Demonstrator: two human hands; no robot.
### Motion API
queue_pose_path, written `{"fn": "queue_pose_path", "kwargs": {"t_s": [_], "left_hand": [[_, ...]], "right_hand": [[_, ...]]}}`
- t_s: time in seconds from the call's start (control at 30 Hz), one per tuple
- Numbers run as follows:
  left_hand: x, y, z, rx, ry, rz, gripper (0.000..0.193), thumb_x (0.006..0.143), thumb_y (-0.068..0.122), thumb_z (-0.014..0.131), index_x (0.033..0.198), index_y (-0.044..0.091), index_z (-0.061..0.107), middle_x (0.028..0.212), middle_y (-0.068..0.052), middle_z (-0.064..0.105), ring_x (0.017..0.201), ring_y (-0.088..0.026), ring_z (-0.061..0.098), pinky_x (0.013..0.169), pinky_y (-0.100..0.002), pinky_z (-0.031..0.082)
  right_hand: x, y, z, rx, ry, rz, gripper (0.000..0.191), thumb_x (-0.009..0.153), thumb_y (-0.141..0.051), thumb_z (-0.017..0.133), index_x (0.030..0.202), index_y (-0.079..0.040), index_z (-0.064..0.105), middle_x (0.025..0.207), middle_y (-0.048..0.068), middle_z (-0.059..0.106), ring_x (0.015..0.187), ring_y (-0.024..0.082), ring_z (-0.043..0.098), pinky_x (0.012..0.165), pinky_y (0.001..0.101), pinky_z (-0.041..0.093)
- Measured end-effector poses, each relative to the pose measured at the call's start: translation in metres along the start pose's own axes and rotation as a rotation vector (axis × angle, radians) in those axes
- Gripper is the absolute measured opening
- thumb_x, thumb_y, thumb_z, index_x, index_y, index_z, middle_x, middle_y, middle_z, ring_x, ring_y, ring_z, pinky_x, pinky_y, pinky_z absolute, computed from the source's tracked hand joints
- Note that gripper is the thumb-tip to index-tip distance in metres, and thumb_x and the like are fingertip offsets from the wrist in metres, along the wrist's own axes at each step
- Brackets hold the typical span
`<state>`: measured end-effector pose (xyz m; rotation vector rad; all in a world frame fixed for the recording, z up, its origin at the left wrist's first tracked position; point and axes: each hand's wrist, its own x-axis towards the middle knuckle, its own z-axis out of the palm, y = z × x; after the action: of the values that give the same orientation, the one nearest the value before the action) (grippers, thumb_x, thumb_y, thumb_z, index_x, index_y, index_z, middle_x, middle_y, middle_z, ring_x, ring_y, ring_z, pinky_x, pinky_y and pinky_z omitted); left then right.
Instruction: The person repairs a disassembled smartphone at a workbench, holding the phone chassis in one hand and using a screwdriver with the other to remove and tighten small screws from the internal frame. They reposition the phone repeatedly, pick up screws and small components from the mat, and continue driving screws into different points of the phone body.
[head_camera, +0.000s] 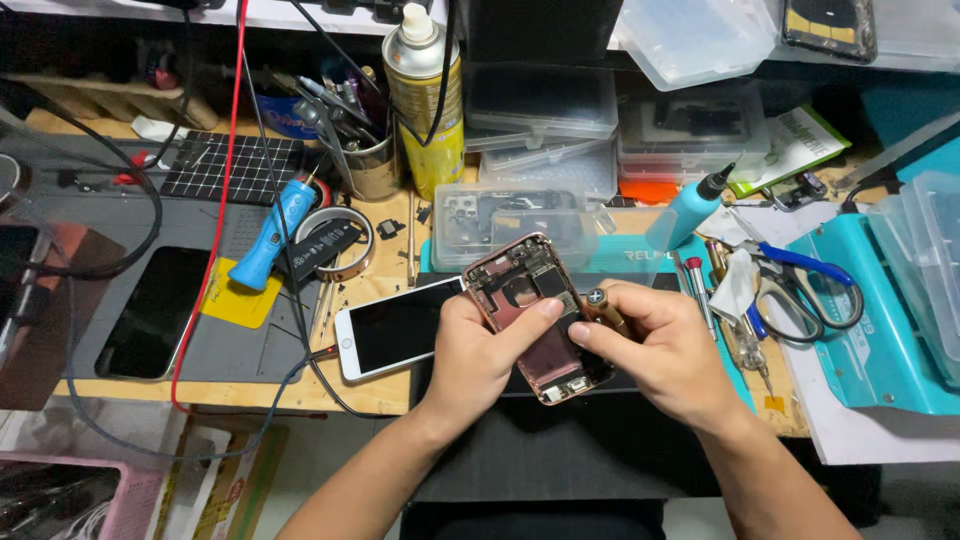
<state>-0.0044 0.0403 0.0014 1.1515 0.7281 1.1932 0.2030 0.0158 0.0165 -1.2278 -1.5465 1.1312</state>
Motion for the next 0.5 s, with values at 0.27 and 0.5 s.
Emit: {"fn": "queue_pose_path", "kwargs": {"t_s": [0.27, 0.5], "left_hand": [[-0.0041, 0.0021, 0.0048, 0.088, 0.051, 0.037, 0.012, 0.093, 0.008, 0.075, 0.103, 0.0, 0.077, 0.094, -0.003, 0.078, 0.084, -0.006, 0.069, 0.074, -0.024, 0.057], [-0.0026, 0.0021, 0.0028, -0.046, 0.072, 0.018, 0.016, 0.094, 0.006, 0.074, 0.109, -0.002, 0.075, 0.098, -0.004, 0.077, 0.086, -0.007, 0.069, 0.076, -0.024, 0.057]], "right_hand": [[0.0016, 0.0005, 0.0051, 0.087, 0.005, 0.177, 0.015, 0.081, -0.008, 0.08, 0.094, -0.001, 0.075, 0.071, -0.007, 0.064, 0.063, 0.001, 0.05, 0.054, 0.0216, 0.041], [0.0, 0.0033, 0.0043, 0.071, -0.059, 0.153, 0.016, 0.085, -0.007, 0.082, 0.085, 0.004, 0.071, 0.071, -0.004, 0.063, 0.064, 0.002, 0.048, 0.053, 0.0229, 0.039]]}}
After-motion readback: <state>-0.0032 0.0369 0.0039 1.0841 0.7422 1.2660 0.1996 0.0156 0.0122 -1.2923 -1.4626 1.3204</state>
